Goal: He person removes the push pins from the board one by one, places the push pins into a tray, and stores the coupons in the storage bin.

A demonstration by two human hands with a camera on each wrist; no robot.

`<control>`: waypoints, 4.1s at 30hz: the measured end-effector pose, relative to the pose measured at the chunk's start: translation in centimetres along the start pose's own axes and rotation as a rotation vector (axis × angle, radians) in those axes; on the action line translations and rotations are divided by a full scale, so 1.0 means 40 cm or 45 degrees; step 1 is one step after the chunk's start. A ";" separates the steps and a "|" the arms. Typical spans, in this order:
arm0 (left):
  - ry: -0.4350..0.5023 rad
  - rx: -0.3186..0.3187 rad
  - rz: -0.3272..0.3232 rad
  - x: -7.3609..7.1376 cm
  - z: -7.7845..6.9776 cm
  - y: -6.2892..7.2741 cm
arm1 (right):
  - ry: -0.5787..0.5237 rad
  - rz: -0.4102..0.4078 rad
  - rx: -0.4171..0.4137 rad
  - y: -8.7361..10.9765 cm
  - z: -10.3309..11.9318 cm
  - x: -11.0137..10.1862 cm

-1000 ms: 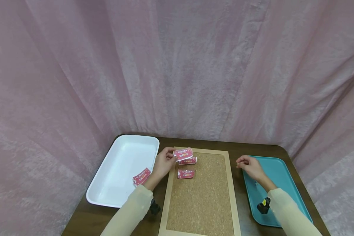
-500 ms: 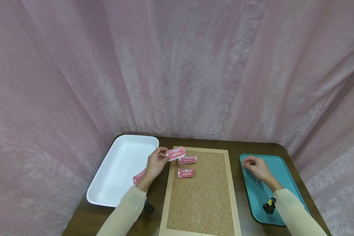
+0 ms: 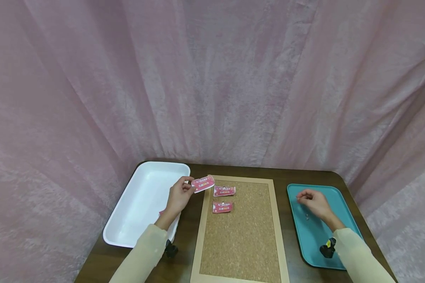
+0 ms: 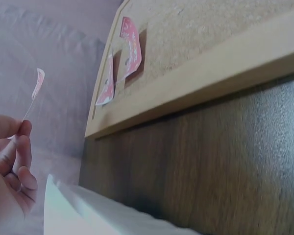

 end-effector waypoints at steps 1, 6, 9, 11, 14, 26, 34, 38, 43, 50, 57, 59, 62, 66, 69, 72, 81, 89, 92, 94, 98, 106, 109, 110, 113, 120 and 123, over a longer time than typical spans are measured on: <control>-0.001 -0.007 -0.004 -0.005 0.002 0.000 | 0.005 0.000 0.001 0.001 -0.002 -0.002; -0.015 -0.020 -0.032 -0.032 0.007 0.003 | 0.010 -0.011 0.019 0.008 -0.021 -0.008; -0.052 -0.019 -0.035 -0.046 0.011 0.004 | 0.020 -0.018 0.016 0.012 -0.036 -0.013; -0.066 -0.022 -0.031 -0.053 0.015 0.004 | 0.027 -0.015 0.008 0.015 -0.045 -0.018; -0.066 -0.029 -0.035 -0.067 0.021 0.003 | 0.039 -0.009 0.005 0.019 -0.057 -0.024; -0.106 -0.066 -0.097 -0.130 0.059 0.001 | 0.111 0.007 0.061 0.031 -0.095 -0.035; -0.174 -0.117 -0.089 -0.175 0.095 -0.009 | 0.128 0.020 0.054 0.035 -0.098 -0.032; -0.189 -0.148 -0.066 -0.191 0.116 -0.007 | 0.147 0.023 0.038 0.038 -0.100 -0.028; -0.239 -0.172 -0.020 -0.209 0.138 0.002 | 0.161 0.042 0.027 0.041 -0.098 -0.023; -0.258 -0.201 0.026 -0.220 0.156 0.012 | 0.165 0.031 0.024 0.047 -0.099 -0.025; -0.312 -0.209 0.091 -0.226 0.174 0.021 | 0.174 0.025 0.010 0.046 -0.107 -0.018; -0.345 -0.213 0.117 -0.225 0.182 0.022 | 0.183 0.024 0.018 0.047 -0.110 -0.017; -0.411 -0.211 0.151 -0.225 0.189 0.028 | 0.191 0.039 0.023 0.050 -0.113 -0.016; -0.499 -0.210 0.195 -0.225 0.192 0.038 | 0.191 0.046 0.019 0.052 -0.113 -0.018; -0.552 -0.215 0.243 -0.223 0.196 0.044 | 0.193 0.047 0.004 0.053 -0.111 -0.019; -0.590 -0.209 0.278 -0.219 0.198 0.049 | 0.199 0.046 -0.005 0.053 -0.111 -0.019; -0.663 -0.182 0.254 -0.228 0.198 0.051 | 0.219 -0.095 -0.020 0.039 -0.093 -0.029; -0.686 -0.096 0.133 -0.234 0.169 0.043 | 0.195 -0.162 -0.081 0.022 -0.031 -0.023; -0.666 -0.052 0.060 -0.228 0.157 0.036 | 0.187 -0.151 -0.078 0.017 -0.008 -0.010; -0.643 -0.020 0.015 -0.222 0.145 0.032 | 0.177 -0.138 -0.076 0.013 0.007 0.001; -0.580 0.023 -0.051 -0.205 0.107 0.026 | 0.160 -0.122 -0.076 0.005 0.031 0.024; -0.457 0.053 -0.109 -0.167 0.036 0.025 | 0.105 -0.121 -0.119 -0.010 0.084 0.061; -0.433 0.060 -0.106 -0.152 0.025 0.026 | 0.084 -0.114 -0.124 -0.010 0.101 0.076; -0.431 0.063 -0.101 -0.146 0.024 0.026 | 0.081 -0.110 -0.128 -0.010 0.106 0.081; -0.414 0.053 -0.086 -0.132 0.018 0.029 | 0.065 -0.092 -0.130 -0.011 0.120 0.097; -0.420 0.076 -0.056 -0.101 0.002 0.024 | 0.024 -0.049 -0.153 -0.019 0.144 0.130; -0.411 0.104 -0.055 -0.090 -0.010 0.021 | 0.022 -0.037 -0.155 -0.020 0.154 0.140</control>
Point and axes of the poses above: each hand's wrist, its own y-axis away from the middle knuckle, its own x-axis out of the palm, z = x × y, the point moved 4 cm from there along -y, towards the middle knuckle, and after that the axes turned 11 degrees about -z, right-handed, at the moved point
